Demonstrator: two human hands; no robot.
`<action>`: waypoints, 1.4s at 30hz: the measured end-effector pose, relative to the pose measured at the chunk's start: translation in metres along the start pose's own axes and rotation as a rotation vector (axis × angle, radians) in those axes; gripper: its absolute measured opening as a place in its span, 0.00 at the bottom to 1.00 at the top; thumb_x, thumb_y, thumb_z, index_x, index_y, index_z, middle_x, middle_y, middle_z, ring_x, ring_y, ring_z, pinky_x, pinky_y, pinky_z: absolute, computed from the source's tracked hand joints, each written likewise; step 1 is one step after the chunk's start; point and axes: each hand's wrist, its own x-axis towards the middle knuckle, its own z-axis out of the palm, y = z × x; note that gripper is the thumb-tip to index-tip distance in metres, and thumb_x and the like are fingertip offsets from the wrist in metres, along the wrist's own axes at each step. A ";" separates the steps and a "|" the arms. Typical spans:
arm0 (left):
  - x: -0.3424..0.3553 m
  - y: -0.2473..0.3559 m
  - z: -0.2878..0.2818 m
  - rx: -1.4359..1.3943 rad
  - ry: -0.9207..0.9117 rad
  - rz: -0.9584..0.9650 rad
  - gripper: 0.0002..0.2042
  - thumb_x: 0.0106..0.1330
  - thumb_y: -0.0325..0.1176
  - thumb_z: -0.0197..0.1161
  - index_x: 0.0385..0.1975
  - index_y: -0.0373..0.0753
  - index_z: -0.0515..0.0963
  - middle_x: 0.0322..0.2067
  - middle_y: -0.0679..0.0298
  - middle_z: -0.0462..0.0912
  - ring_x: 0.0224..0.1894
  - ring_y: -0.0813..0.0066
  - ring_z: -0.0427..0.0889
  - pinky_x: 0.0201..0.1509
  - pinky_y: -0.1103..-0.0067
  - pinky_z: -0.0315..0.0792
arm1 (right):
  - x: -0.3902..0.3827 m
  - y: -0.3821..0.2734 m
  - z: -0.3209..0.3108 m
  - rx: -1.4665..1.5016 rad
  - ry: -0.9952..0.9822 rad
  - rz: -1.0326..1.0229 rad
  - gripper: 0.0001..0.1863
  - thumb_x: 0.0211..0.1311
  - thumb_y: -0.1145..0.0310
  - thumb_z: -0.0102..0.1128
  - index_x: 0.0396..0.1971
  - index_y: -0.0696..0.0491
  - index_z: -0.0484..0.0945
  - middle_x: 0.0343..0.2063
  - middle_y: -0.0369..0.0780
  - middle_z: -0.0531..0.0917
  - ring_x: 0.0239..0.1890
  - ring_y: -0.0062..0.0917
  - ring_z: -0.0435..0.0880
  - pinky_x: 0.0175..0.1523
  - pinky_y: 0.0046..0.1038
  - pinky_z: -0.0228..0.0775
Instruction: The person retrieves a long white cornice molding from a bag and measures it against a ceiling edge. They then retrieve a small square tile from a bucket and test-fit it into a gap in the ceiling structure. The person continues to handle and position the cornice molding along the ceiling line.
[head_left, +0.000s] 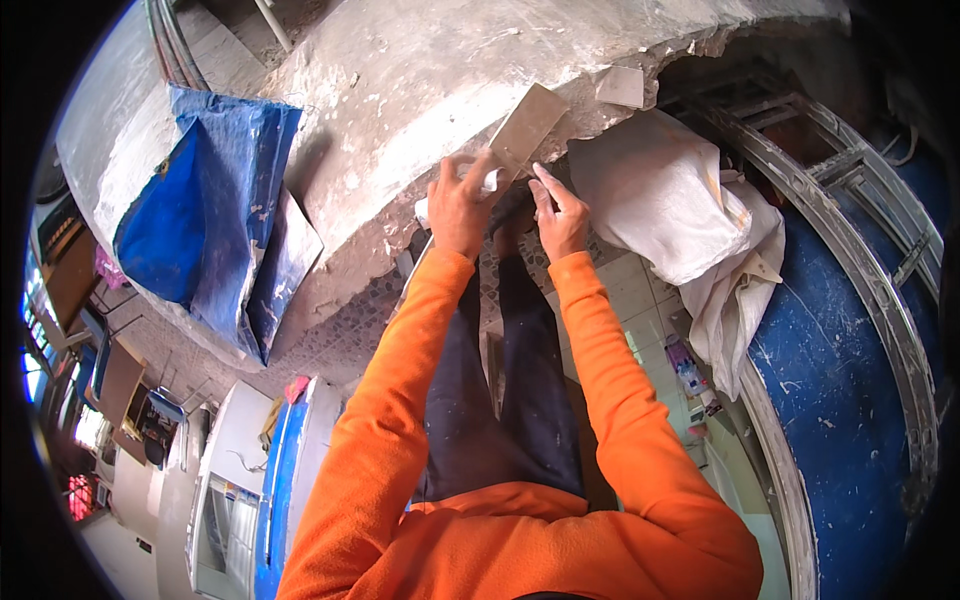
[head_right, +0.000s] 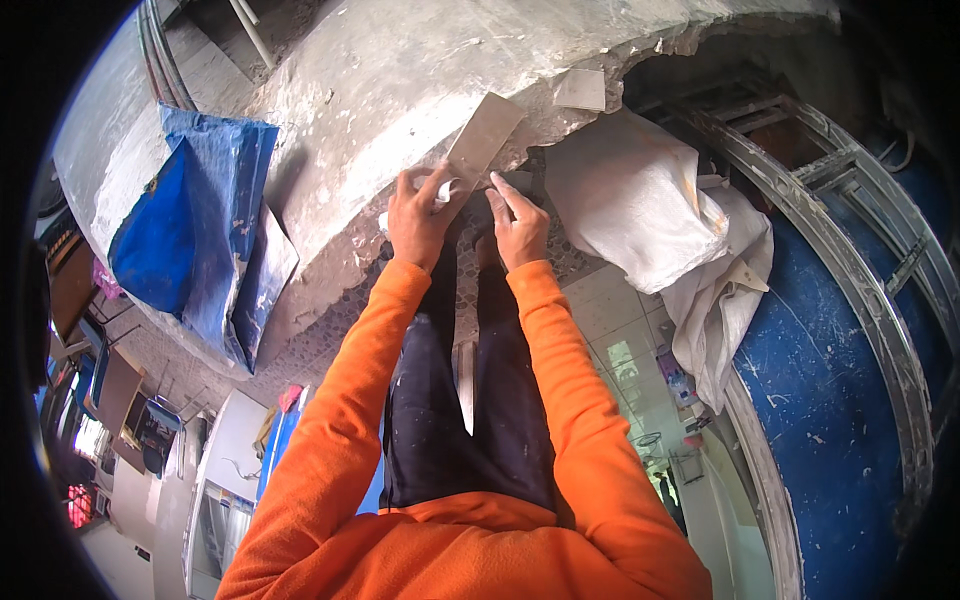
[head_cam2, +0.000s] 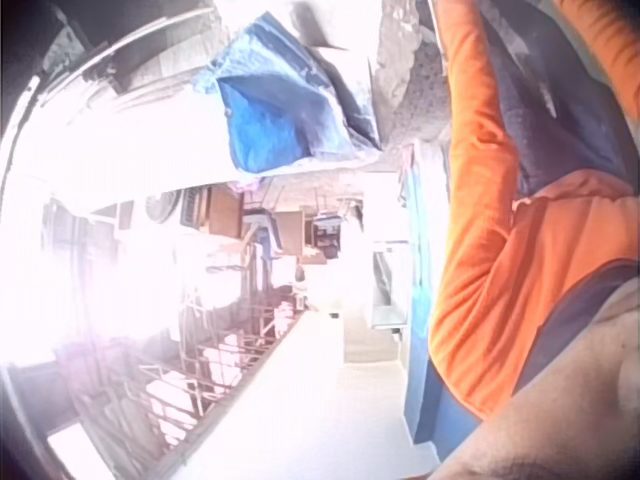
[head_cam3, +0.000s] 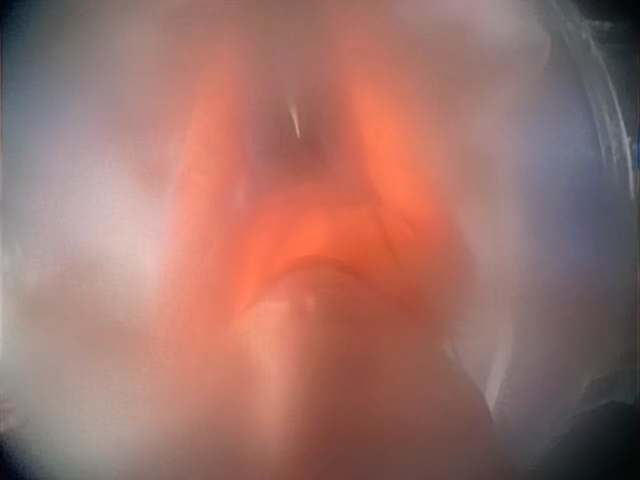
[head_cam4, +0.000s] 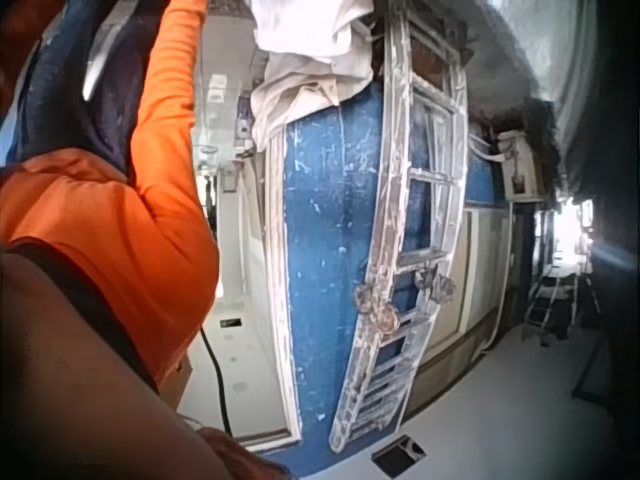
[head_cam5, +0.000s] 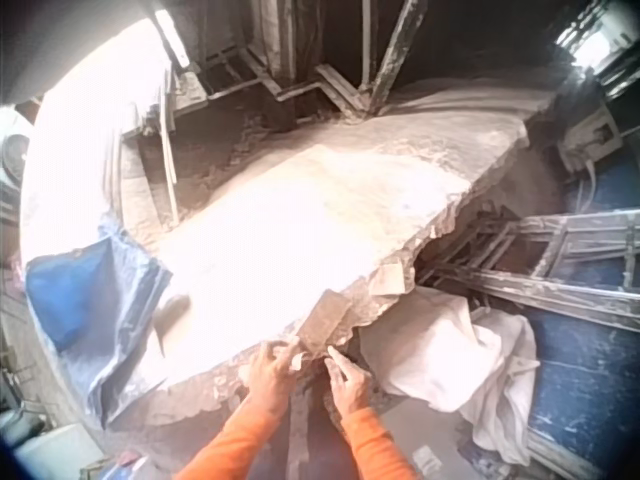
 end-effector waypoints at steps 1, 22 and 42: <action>-0.001 0.000 0.001 0.029 -0.002 0.032 0.21 0.55 0.36 0.74 0.51 0.50 0.83 0.46 0.64 0.79 0.42 0.64 0.82 0.44 0.70 0.72 | 0.001 0.001 -0.002 -0.020 -0.011 0.005 0.11 0.66 0.68 0.65 0.45 0.56 0.85 0.42 0.47 0.87 0.44 0.40 0.88 0.46 0.33 0.80; -0.016 0.005 0.013 0.182 -0.089 0.048 0.35 0.51 0.32 0.74 0.64 0.48 0.72 0.55 0.62 0.74 0.50 0.65 0.79 0.48 0.69 0.67 | 0.059 -0.029 -0.049 -0.666 -0.381 -0.420 0.10 0.64 0.61 0.64 0.28 0.50 0.80 0.29 0.39 0.81 0.33 0.40 0.85 0.35 0.42 0.77; -0.017 0.006 0.010 0.105 -0.053 0.033 0.30 0.52 0.33 0.73 0.59 0.47 0.76 0.55 0.62 0.75 0.48 0.66 0.81 0.48 0.70 0.69 | 0.062 -0.037 -0.024 -0.895 -0.560 -0.615 0.21 0.64 0.68 0.57 0.58 0.50 0.73 0.27 0.41 0.84 0.35 0.36 0.86 0.35 0.37 0.80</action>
